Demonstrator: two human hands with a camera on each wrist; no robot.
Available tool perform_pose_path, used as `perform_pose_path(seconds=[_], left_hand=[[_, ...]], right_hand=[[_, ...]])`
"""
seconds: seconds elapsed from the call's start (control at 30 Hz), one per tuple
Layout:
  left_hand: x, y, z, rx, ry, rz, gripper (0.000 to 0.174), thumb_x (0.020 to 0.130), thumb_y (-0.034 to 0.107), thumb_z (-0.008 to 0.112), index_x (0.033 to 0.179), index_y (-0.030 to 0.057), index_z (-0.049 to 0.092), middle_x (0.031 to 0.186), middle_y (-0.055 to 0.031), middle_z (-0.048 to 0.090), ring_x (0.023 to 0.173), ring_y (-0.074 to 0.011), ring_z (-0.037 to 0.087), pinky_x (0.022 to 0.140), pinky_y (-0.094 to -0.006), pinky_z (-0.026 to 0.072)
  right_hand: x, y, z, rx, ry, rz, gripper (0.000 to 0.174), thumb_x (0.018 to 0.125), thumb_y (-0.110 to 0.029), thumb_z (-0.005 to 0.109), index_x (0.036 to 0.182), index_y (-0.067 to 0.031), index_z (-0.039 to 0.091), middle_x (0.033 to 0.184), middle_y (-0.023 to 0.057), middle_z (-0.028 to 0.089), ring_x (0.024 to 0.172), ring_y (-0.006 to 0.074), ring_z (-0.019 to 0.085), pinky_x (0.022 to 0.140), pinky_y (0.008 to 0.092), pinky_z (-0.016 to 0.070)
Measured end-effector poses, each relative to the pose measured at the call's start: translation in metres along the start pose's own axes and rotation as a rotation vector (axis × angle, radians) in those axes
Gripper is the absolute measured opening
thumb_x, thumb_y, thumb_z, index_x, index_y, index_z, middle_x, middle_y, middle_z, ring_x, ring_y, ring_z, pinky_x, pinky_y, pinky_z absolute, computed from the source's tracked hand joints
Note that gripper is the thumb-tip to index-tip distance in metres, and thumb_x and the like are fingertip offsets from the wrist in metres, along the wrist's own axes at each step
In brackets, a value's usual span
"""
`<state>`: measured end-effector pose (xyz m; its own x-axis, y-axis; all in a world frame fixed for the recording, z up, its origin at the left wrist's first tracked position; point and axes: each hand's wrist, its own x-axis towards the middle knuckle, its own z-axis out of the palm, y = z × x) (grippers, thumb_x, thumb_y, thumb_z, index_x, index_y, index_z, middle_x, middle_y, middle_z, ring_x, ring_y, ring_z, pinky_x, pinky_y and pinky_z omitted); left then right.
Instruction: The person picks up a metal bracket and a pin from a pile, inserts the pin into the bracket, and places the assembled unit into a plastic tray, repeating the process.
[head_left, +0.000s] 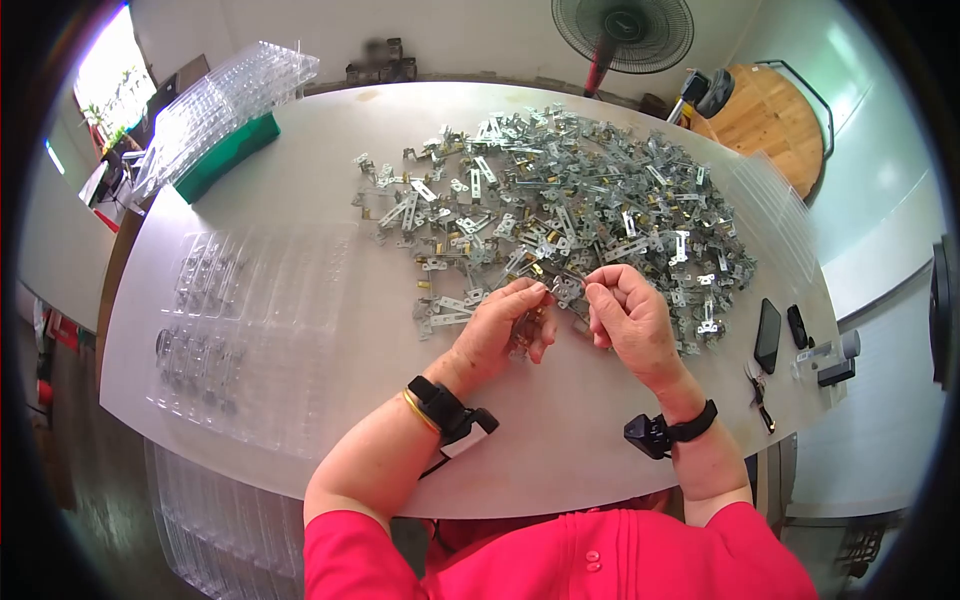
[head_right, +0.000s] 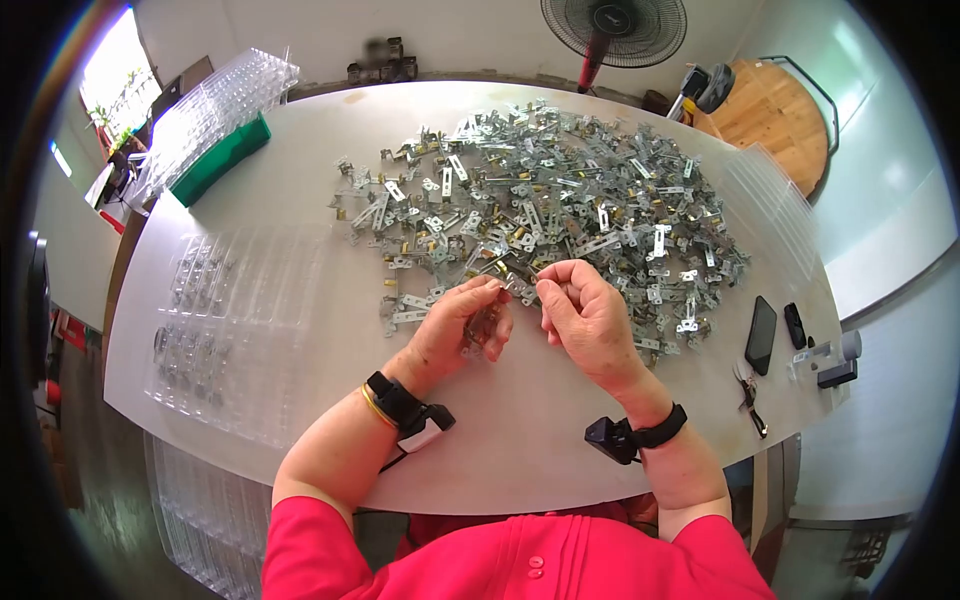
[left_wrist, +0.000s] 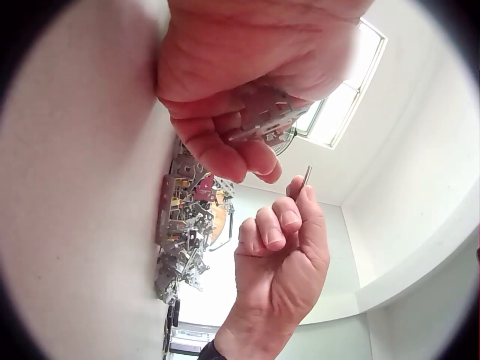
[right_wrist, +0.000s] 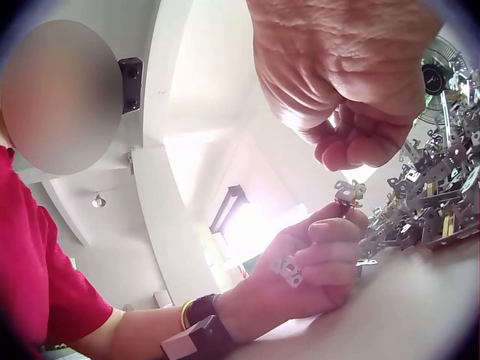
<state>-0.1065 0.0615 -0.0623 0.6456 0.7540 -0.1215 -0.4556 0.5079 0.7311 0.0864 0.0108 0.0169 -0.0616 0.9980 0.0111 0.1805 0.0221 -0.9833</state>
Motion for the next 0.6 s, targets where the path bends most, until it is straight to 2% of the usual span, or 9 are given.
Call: perform_pose_path(seconds=[0.17, 0.33, 0.6], left_hand=[[0.000, -0.001, -0.002, 0.026, 0.006, 0.008, 0.025, 0.105, 0.031, 0.051, 0.107, 0.0064, 0.055, 0.071, -0.0121, 0.065, 0.049, -0.0193, 0.060, 0.045, -0.0282, 0.0460], [0.001, -0.002, -0.001, 0.059, 0.006, 0.014, 0.026, 0.105, 0.032, 0.052, 0.107, 0.0064, 0.054, 0.070, -0.0111, 0.064, 0.049, -0.0187, 0.059, 0.046, -0.0285, 0.0457], [0.000, -0.002, 0.004, 0.161, -0.004, 0.038, 0.026, 0.106, 0.035, 0.053, 0.106, 0.0091, 0.053, 0.067, -0.0078, 0.062, 0.048, -0.0148, 0.055, 0.046, -0.0268, 0.0425]], right_hand=[[-0.008, 0.006, -0.003, -0.035, 0.001, 0.007, 0.012, 0.103, -0.012, 0.060, 0.110, -0.0025, 0.061, 0.074, -0.0040, 0.060, 0.062, 0.0015, 0.053, 0.054, 0.0194, 0.0430], [-0.010, 0.018, -0.001, -0.132, 0.027, -0.073, 0.010, 0.102, -0.011, 0.062, 0.105, -0.0019, 0.063, 0.073, -0.0050, 0.060, 0.062, 0.0006, 0.048, 0.053, 0.0204, 0.0392], [-0.001, 0.017, -0.002, -0.240, 0.044, -0.078, 0.012, 0.098, -0.012, 0.066, 0.102, -0.0006, 0.064, 0.071, -0.0020, 0.062, 0.062, 0.0028, 0.050, 0.055, 0.0236, 0.0425]])
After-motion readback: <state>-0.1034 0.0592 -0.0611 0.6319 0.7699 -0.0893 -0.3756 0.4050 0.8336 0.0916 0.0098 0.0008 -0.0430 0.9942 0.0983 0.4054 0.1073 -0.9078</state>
